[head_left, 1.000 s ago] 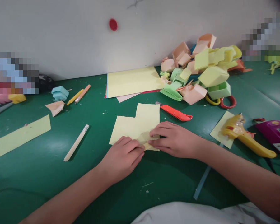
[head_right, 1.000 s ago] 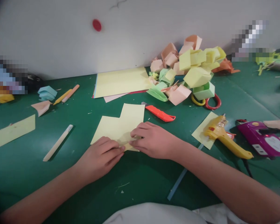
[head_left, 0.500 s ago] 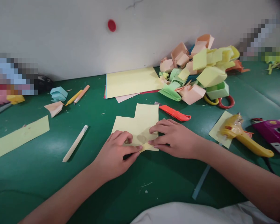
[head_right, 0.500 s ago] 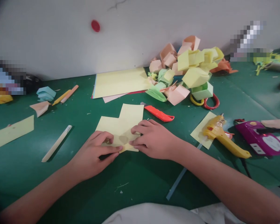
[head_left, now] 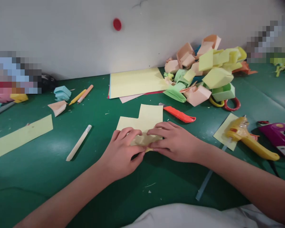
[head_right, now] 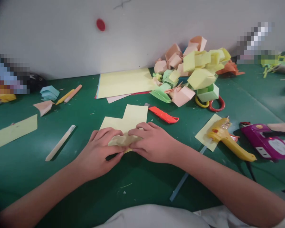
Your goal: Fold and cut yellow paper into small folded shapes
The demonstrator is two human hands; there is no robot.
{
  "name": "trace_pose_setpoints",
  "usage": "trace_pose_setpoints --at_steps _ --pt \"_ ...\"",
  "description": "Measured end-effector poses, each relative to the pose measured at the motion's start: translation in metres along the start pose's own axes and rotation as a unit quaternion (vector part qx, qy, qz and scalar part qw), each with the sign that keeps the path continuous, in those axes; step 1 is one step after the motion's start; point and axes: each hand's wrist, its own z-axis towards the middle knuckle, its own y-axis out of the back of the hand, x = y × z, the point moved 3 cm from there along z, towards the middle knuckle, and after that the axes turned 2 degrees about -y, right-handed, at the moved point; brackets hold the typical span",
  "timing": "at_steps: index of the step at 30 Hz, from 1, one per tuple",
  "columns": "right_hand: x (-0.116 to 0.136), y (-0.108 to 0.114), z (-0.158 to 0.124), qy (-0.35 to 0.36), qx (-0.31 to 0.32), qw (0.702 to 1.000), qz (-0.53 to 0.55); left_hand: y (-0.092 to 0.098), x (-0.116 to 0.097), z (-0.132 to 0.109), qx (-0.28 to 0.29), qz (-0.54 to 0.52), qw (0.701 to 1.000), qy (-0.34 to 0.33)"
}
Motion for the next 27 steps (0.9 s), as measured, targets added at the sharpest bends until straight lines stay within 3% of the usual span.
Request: trace_pose_setpoints --at_steps 7,16,27 --pt "-0.004 0.002 0.000 -0.025 0.006 1.000 0.016 -0.008 0.002 -0.001 -0.024 -0.029 0.999 0.006" --pt "-0.001 0.003 -0.003 0.016 -0.058 0.998 0.018 -0.020 -0.003 -0.001 -0.045 -0.008 0.998 -0.050" --pt "0.003 -0.002 0.001 0.034 -0.081 0.996 0.011 -0.020 0.001 -0.002 -0.060 -0.020 0.997 -0.049"
